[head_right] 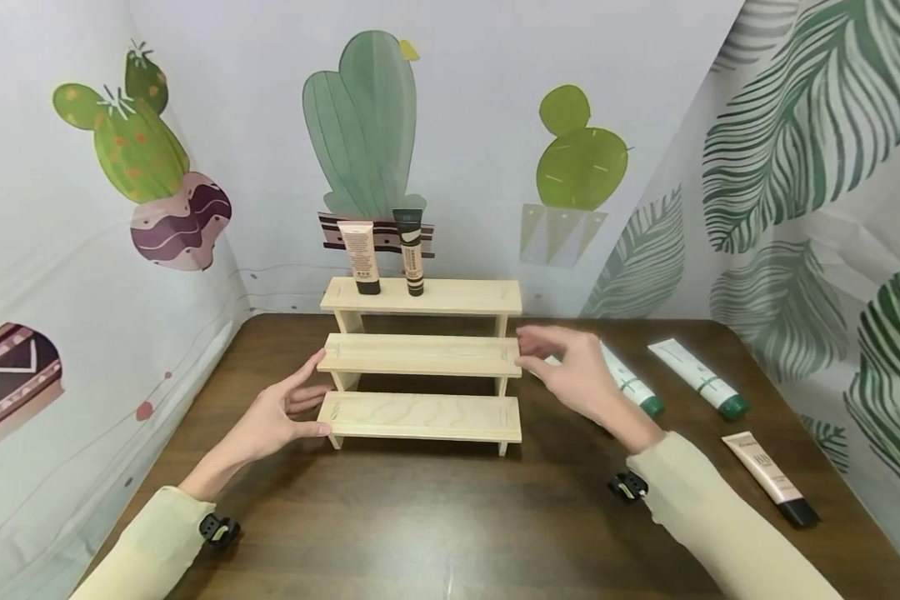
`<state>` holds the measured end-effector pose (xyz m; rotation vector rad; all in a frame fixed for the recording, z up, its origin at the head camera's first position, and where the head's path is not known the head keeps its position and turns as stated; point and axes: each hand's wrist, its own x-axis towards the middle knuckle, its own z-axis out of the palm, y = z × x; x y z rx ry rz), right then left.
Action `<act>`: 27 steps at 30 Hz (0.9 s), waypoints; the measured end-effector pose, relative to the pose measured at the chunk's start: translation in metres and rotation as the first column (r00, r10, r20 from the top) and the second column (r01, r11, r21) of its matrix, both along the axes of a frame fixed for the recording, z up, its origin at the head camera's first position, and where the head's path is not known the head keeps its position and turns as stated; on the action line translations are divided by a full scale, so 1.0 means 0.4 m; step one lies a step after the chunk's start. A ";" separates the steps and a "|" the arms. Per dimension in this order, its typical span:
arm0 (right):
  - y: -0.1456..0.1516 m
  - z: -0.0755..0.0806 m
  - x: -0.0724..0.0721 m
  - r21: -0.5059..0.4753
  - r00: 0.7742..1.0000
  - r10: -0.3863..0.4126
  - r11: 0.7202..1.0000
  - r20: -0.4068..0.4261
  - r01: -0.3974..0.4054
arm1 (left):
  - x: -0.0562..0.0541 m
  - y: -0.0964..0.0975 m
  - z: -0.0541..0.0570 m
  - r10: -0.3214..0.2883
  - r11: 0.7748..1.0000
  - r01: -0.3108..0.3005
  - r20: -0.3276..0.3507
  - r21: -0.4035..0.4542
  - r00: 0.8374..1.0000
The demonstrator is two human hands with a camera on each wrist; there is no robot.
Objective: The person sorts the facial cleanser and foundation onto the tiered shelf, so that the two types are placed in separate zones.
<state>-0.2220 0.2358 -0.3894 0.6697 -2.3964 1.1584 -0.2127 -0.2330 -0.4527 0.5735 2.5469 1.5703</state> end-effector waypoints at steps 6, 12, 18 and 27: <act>0.071 -0.032 0.058 -0.009 1.000 -0.029 1.000 -0.006 0.029 | 0.002 0.001 0.001 0.004 1.000 -0.004 -0.005 -0.001 1.000; 0.157 -0.062 0.120 0.031 0.993 -0.121 0.992 0.008 0.121 | 0.002 0.005 0.004 0.015 0.999 -0.015 0.001 -0.029 1.000; 0.230 -0.084 0.174 0.033 0.978 -0.209 0.977 0.024 0.208 | 0.003 0.007 0.009 0.024 0.999 -0.024 -0.002 -0.040 1.000; 0.347 -0.109 0.234 0.140 0.956 -0.290 0.949 0.050 0.281 | 0.003 0.010 0.006 0.006 0.999 -0.008 -0.043 -0.035 0.999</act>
